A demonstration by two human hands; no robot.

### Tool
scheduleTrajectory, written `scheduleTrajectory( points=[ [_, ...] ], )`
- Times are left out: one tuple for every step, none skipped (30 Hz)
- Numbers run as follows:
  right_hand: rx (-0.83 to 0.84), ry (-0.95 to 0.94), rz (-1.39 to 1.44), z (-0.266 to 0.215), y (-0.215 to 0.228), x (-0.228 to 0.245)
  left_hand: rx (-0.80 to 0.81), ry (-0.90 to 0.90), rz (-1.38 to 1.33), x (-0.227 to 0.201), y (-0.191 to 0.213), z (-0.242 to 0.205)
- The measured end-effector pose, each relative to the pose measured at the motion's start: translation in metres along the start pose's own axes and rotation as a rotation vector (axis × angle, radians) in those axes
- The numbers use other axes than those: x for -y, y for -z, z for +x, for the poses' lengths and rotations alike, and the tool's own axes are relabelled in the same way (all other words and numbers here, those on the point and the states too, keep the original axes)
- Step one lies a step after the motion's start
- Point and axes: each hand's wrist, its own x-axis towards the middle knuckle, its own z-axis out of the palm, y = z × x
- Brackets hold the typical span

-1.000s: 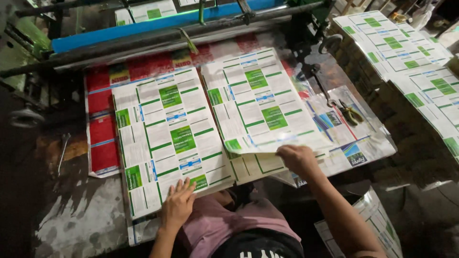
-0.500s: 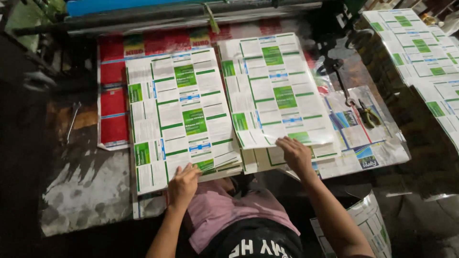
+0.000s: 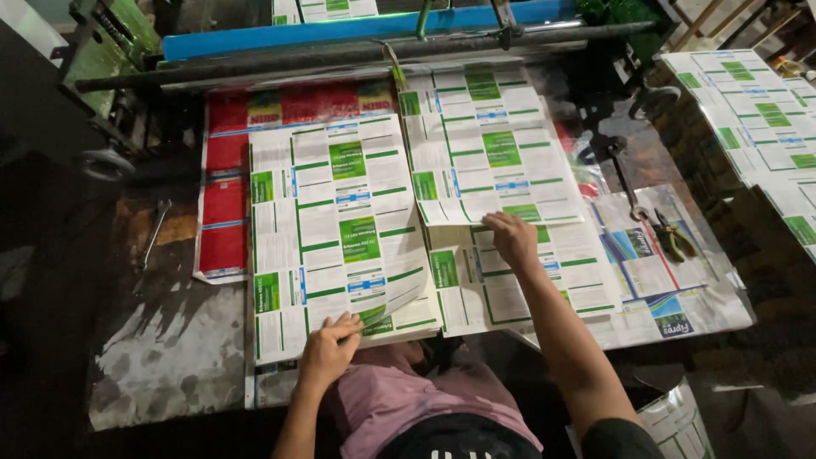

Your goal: The person picks up stacks of printed paper sheets from a pile and places them onto a table surface. They repeatedly align and smooth the sheets with their hands to organize them into neat stacks.

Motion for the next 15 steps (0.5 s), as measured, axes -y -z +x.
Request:
scheduleTrajectory(
  points=[
    [0.010, -0.011, 0.013, 0.004, -0.003, -0.002, -0.002, -0.005, 0.004, -0.003, 0.002, -0.001],
    [0.017, -0.020, 0.026, 0.009, -0.007, -0.004, -0.007, -0.012, 0.008, -0.006, 0.005, -0.002],
    [0.014, -0.018, 0.026, 0.017, -0.012, -0.010, -0.009, -0.014, 0.009, -0.006, 0.005, 0.001],
    [0.108, -0.028, 0.065, 0.019, -0.016, -0.014, -0.010, -0.040, 0.030, -0.005, 0.003, -0.001],
    [0.202, -0.037, 0.105, 0.021, -0.021, -0.018, -0.011, -0.065, 0.051, -0.004, 0.002, -0.003],
    [0.199, -0.034, 0.106, 0.016, -0.032, -0.025, -0.015, -0.066, 0.052, 0.000, -0.002, -0.003],
    [0.273, -0.056, 0.023, 0.010, -0.044, -0.031, -0.073, -0.166, 0.121, 0.004, -0.006, -0.003],
    [0.350, -0.076, -0.055, 0.003, -0.059, -0.035, -0.133, -0.260, 0.191, 0.010, -0.010, -0.006],
    [0.350, -0.070, -0.048, 0.003, -0.055, -0.030, -0.139, -0.253, 0.193, 0.012, -0.012, -0.005],
    [0.321, -0.072, -0.056, 0.000, -0.050, -0.024, -0.198, -0.369, 0.305, 0.015, -0.014, -0.006],
    [0.291, -0.074, -0.064, -0.003, -0.045, -0.019, -0.256, -0.484, 0.418, 0.017, -0.017, -0.007],
    [0.289, -0.068, -0.059, -0.007, -0.041, -0.015, -0.262, -0.479, 0.422, 0.006, -0.009, -0.007],
    [0.279, -0.076, -0.020, -0.011, -0.035, -0.010, -0.326, -0.493, 0.461, -0.006, -0.001, -0.008],
    [0.271, -0.083, 0.018, -0.014, -0.029, -0.007, -0.391, -0.506, 0.498, -0.018, 0.005, -0.009],
    [0.270, -0.077, 0.022, -0.014, -0.020, 0.000, -0.397, -0.501, 0.500, -0.038, 0.020, -0.010]
  ],
)
